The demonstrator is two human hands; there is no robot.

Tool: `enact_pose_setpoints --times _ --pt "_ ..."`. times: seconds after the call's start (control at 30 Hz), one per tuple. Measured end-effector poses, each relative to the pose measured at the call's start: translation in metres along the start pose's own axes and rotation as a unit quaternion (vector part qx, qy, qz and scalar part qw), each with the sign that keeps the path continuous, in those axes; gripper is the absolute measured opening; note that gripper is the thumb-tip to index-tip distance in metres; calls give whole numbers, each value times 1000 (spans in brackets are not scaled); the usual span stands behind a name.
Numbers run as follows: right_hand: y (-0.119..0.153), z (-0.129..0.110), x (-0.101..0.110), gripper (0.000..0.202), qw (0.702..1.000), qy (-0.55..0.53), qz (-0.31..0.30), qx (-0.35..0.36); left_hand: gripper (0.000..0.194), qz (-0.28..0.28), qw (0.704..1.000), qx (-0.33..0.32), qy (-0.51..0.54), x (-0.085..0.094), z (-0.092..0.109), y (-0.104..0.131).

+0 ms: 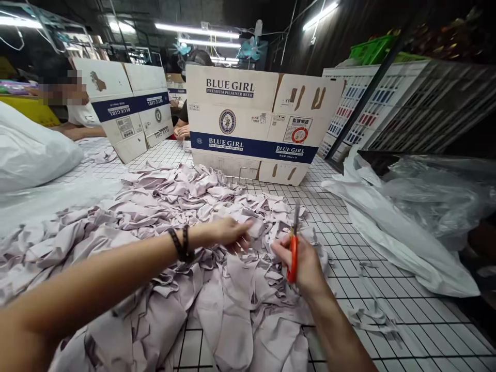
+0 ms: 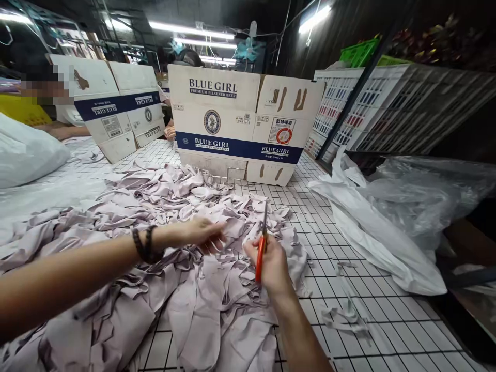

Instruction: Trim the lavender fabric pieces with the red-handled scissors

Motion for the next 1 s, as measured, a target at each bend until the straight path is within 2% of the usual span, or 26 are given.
enact_pose_setpoints --times 0.03,0.1,0.17,0.2,0.27,0.33,0.43,0.5,0.57,0.63,0.7,0.8,0.87,0.93,1.0 --pt "19 -8 -3 31 999 -20 -44 2 54 -56 996 25 71 -32 -11 1" --pt "65 -19 -16 36 979 -134 -155 -21 46 -149 943 96 282 -85 -25 8" --pt "112 -23 -33 42 942 -217 -251 -50 29 -179 882 136 414 -113 -28 17" --pt "134 -22 -42 44 922 -238 -298 -69 21 -173 872 139 436 -117 -29 21" --pt "162 -15 -52 48 903 -247 -340 -84 16 -155 873 123 447 -113 -31 33" --pt "164 -4 -46 48 922 -221 -307 -85 21 -129 890 78 429 -95 -34 52" --pt "140 7 -20 42 958 -180 -209 -82 36 -103 931 16 350 -64 -43 97" --pt "122 11 -8 40 971 -149 -169 -79 44 -93 943 18 319 -51 -56 132" --pt "112 12 -8 39 979 -118 -151 -64 48 -84 941 41 324 -45 -69 163" --pt "114 6 -22 36 979 -109 -170 -35 49 -93 928 65 354 -50 -79 185" --pt "123 -2 -44 34 973 -109 -205 2 47 -119 906 74 400 -61 -83 197" --pt "140 -8 -78 31 960 -97 -261 34 39 -150 872 59 462 -75 -83 201" --pt "144 -6 -90 28 957 -77 -278 41 35 -162 863 54 476 -80 -84 201" --pt "139 -5 -92 21 960 -55 -270 46 34 -170 884 54 433 -84 -88 201" --pt "130 -8 -83 16 966 -41 -250 55 32 -120 940 27 318 -77 -95 197"
Point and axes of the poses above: each hand's wrist, its own y-axis away from the middle knuckle, its own x-axis out of the back of the hand, z = x × y, the point moved 9 cm from there along -y, towards the middle knuckle, and after that the axes turned 11 degrees about y, right-handed, at the moved point
